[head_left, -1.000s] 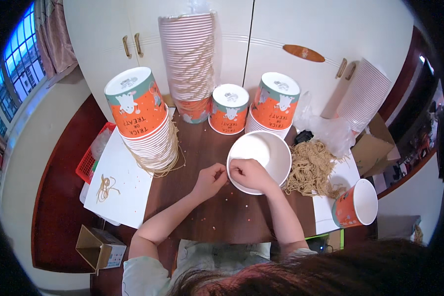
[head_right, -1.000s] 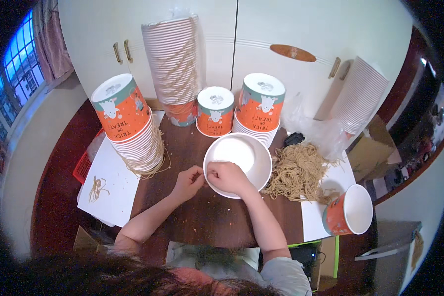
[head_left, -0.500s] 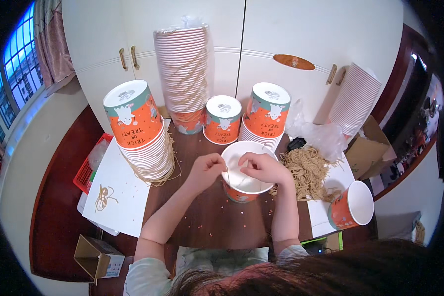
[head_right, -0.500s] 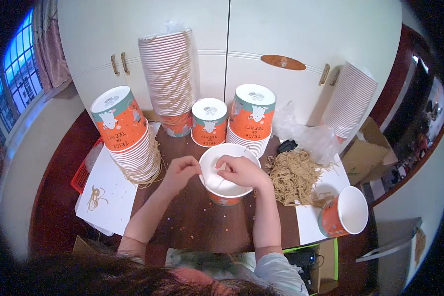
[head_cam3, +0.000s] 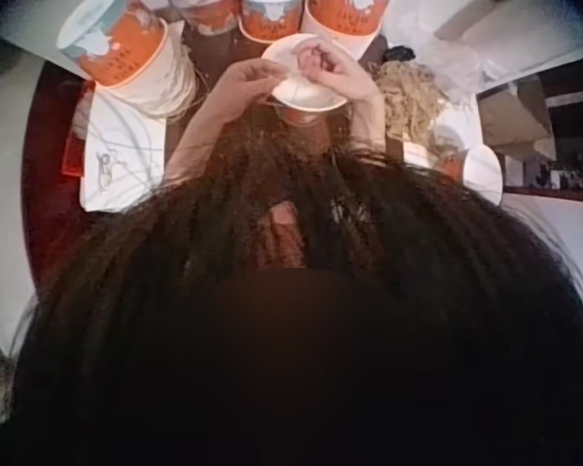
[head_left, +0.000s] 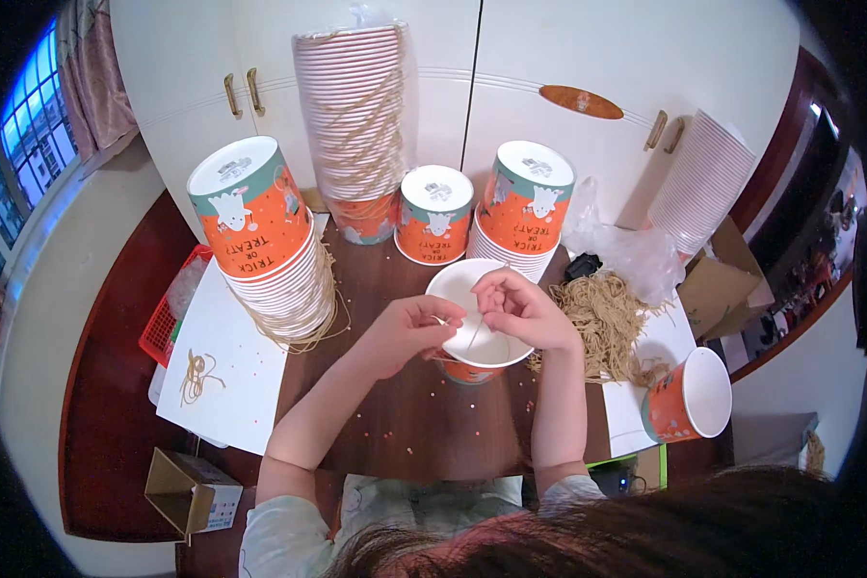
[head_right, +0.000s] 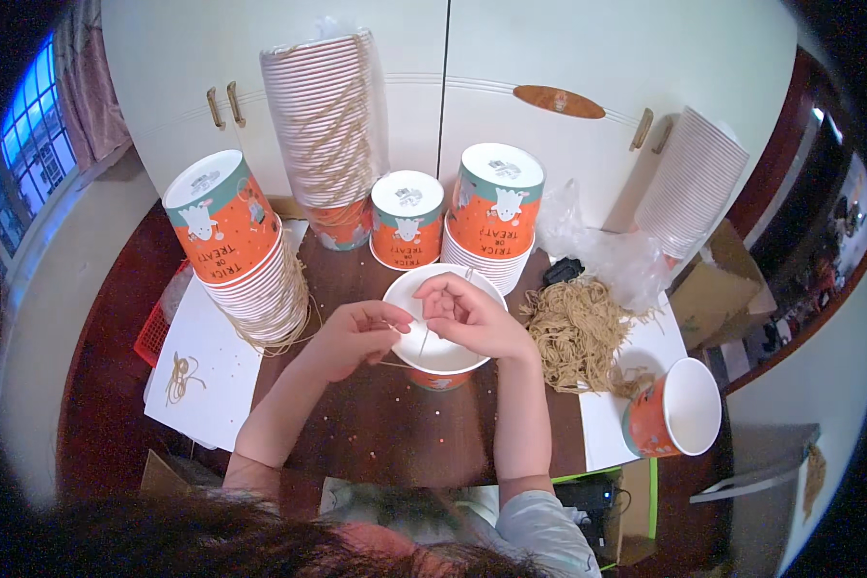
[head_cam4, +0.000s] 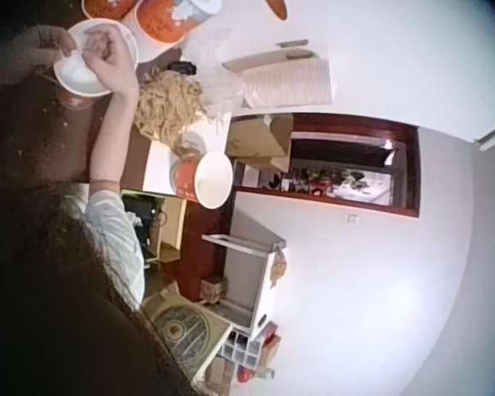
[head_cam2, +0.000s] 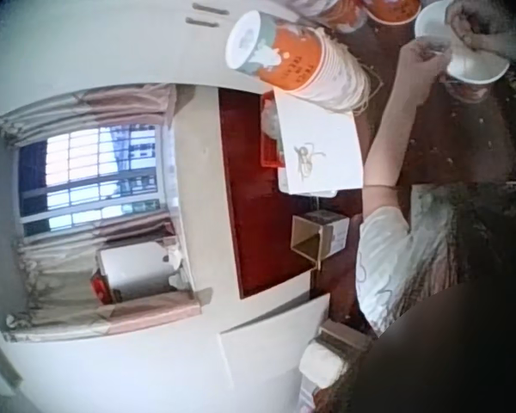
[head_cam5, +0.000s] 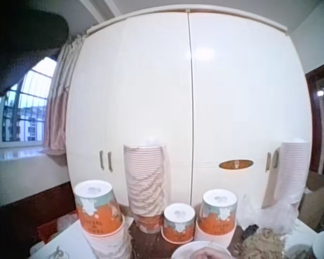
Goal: Threading and tying strings through holes in paper buckets to create handles for packaging.
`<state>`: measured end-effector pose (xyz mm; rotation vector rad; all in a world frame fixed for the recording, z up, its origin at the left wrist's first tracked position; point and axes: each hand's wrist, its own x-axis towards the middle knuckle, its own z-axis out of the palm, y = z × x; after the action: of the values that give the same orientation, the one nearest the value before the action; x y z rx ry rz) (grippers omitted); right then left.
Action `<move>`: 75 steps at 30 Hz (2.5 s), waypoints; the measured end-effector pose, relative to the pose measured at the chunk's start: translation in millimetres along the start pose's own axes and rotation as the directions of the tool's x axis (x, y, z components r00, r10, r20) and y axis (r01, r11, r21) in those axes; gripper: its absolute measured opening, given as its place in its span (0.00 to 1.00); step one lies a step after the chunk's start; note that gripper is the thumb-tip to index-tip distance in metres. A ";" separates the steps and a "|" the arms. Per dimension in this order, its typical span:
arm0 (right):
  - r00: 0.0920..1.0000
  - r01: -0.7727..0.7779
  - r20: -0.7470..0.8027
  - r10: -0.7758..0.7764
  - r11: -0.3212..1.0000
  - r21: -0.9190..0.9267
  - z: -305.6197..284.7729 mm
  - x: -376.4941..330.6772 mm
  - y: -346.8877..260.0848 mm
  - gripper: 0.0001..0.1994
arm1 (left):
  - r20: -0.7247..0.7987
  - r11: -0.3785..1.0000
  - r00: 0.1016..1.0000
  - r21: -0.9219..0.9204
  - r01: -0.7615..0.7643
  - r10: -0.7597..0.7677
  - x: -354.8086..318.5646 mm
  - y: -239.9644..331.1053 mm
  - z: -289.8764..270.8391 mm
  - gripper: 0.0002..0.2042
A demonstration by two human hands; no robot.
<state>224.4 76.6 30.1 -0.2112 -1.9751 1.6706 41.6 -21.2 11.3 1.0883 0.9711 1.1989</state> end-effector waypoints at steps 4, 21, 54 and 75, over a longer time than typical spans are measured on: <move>0.989 0.141 0.049 -0.143 0.989 0.035 -4.7 -1.5 9.5 0.09 | 0.033 0.966 0.998 0.251 -0.056 0.049 -0.1 -6.8 13.1 0.07; 0.984 0.177 0.134 -0.116 0.610 -0.772 3.1 -7.0 1.7 0.06 | 0.091 0.994 0.995 0.098 -0.041 0.032 7.4 -13.5 0.5 0.06; 0.997 0.039 -0.027 -0.074 0.768 -0.639 31.6 6.8 2.1 0.09 | 0.077 0.918 0.957 0.272 -0.290 0.279 7.9 -16.0 -15.5 0.24; 0.995 -0.095 -0.054 0.079 0.838 -0.537 23.4 2.2 1.3 0.10 | 0.071 0.306 0.943 0.936 -0.176 0.324 -13.4 -3.4 -0.5 0.05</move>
<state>210.7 57.6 27.5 -0.5341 -2.4042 1.1058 40.1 -34.6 8.0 2.1888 1.7551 0.8835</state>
